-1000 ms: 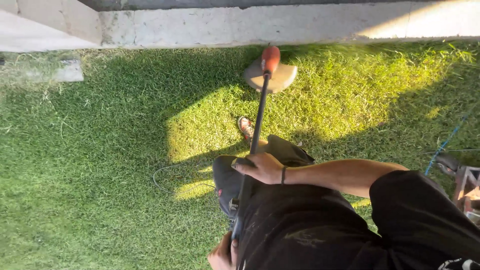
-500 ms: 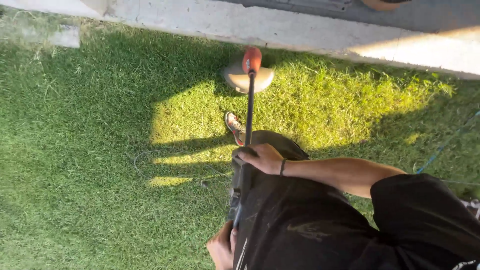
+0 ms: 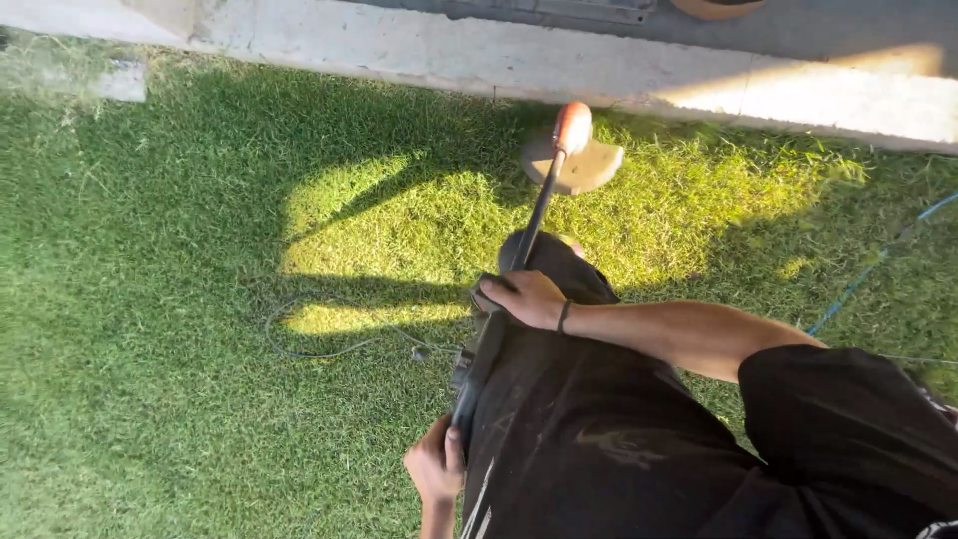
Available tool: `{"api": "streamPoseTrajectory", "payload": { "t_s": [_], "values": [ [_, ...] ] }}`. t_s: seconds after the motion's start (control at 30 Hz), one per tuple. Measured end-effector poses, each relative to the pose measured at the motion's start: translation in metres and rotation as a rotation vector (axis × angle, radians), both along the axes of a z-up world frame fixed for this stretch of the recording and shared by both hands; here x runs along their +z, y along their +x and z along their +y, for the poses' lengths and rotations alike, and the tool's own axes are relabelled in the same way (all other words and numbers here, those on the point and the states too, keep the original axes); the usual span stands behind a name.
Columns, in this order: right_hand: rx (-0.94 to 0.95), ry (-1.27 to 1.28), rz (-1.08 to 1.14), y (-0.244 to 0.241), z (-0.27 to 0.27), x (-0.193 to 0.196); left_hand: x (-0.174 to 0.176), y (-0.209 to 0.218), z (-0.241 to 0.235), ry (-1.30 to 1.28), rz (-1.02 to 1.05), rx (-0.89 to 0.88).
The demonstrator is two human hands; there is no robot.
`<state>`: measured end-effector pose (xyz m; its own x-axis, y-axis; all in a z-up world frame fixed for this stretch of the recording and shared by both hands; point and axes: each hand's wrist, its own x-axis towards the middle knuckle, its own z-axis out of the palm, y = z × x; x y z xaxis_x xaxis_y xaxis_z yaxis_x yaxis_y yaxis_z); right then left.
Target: Trimming grass along a building edge and around mechanical equipment using a string trimmer.
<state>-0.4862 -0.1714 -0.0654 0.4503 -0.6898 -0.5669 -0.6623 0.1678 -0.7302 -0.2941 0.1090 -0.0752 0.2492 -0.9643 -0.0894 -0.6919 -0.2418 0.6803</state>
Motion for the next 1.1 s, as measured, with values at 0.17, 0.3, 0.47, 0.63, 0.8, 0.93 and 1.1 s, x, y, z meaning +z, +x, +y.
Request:
{"api": "streamPoseTrajectory", "payload": {
  "t_s": [0.17,0.3,0.47,0.63,0.8,0.93,1.1],
  "values": [
    [0.032,-0.043,-0.105,-0.042,-0.007,-0.027,0.03,-0.045,-0.012,0.041,-0.029,0.061],
    [0.04,0.048,-0.083,-0.097,-0.025,-0.005,0.058,-0.109,-0.028,0.171,-0.055,0.07],
    [0.102,0.048,-0.147,-0.154,-0.026,-0.015,0.072,-0.19,-0.028,0.217,-0.014,0.152],
    [0.256,0.012,0.008,-0.199,-0.036,0.011,0.051,-0.258,-0.001,0.722,-0.074,0.408],
    [0.186,0.102,-0.183,-0.238,-0.004,0.027,0.15,-0.308,-0.05,0.31,0.143,0.406],
    [0.14,0.106,-0.196,-0.274,0.009,0.023,0.088,-0.306,0.014,0.331,0.048,0.279],
    [0.037,0.1,-0.084,-0.302,0.027,0.015,0.068,-0.306,0.02,0.265,0.073,0.112]
  ]
}}
